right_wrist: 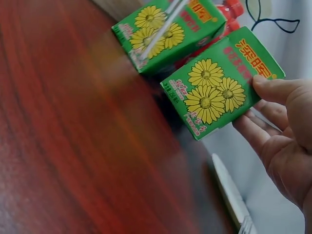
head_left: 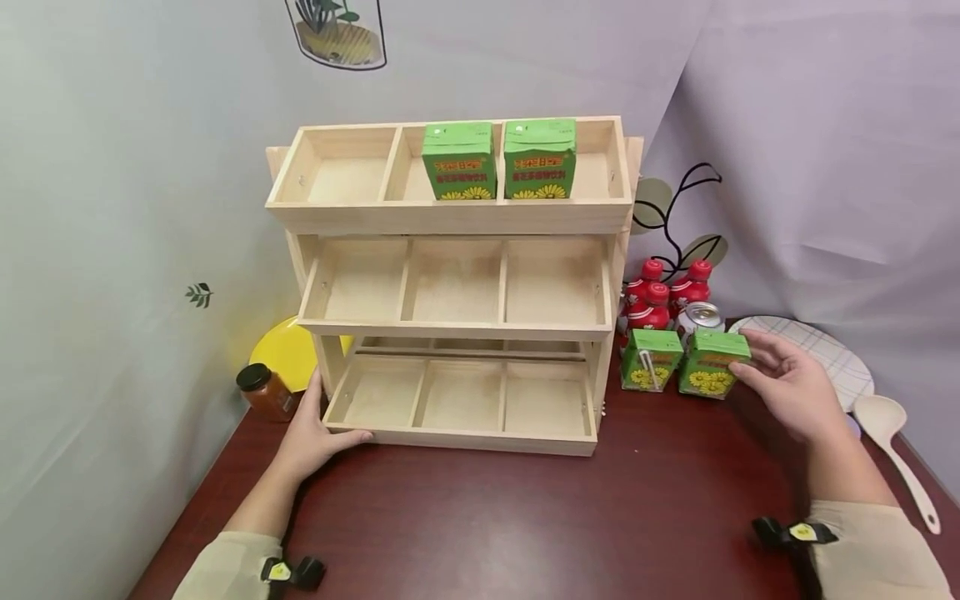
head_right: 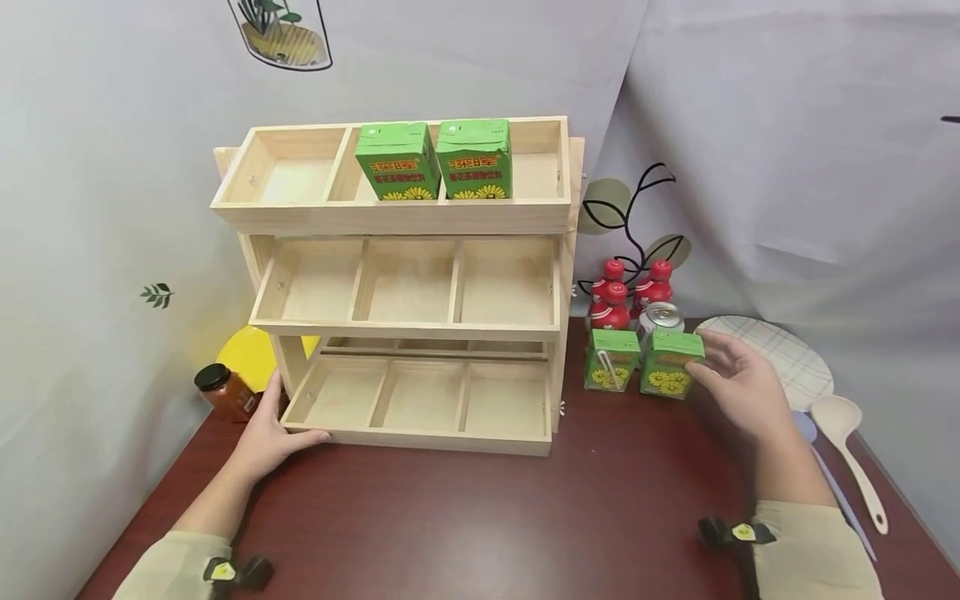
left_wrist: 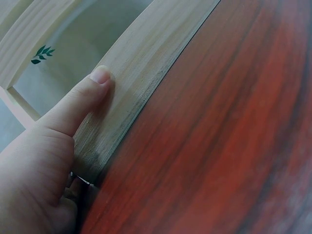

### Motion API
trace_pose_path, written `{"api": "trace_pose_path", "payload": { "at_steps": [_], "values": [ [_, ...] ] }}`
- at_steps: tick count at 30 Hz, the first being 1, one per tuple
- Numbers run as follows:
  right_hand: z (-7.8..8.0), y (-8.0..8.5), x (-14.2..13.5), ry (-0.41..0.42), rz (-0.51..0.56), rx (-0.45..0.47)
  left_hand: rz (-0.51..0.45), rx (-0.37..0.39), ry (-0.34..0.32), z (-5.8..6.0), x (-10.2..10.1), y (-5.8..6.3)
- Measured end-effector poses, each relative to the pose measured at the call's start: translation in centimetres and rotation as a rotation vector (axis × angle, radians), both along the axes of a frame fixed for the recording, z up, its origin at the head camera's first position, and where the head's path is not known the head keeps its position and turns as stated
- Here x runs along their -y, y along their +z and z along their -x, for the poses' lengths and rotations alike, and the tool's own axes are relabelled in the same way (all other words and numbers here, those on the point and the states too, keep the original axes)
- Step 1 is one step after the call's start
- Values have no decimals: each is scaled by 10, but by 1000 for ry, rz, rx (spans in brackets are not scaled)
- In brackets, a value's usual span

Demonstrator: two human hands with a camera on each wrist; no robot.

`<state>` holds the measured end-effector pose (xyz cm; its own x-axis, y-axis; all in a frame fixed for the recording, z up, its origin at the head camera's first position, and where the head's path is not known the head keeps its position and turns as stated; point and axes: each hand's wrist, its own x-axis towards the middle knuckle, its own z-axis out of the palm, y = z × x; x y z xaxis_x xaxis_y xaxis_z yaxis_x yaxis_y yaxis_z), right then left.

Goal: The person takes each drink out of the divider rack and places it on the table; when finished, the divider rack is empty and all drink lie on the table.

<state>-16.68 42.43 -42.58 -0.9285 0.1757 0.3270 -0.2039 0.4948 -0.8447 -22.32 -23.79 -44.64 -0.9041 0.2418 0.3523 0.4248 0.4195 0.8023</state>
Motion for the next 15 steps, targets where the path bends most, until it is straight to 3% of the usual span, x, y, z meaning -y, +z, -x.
{"api": "trace_pose_path", "payload": {
  "at_steps": [11,15],
  "values": [
    [5,-8,5,52,62,-18,3,-7,7,0,1,1],
    [6,-12,3,97,142,-37,3,-5,7,0,2,-1]
  ]
}}
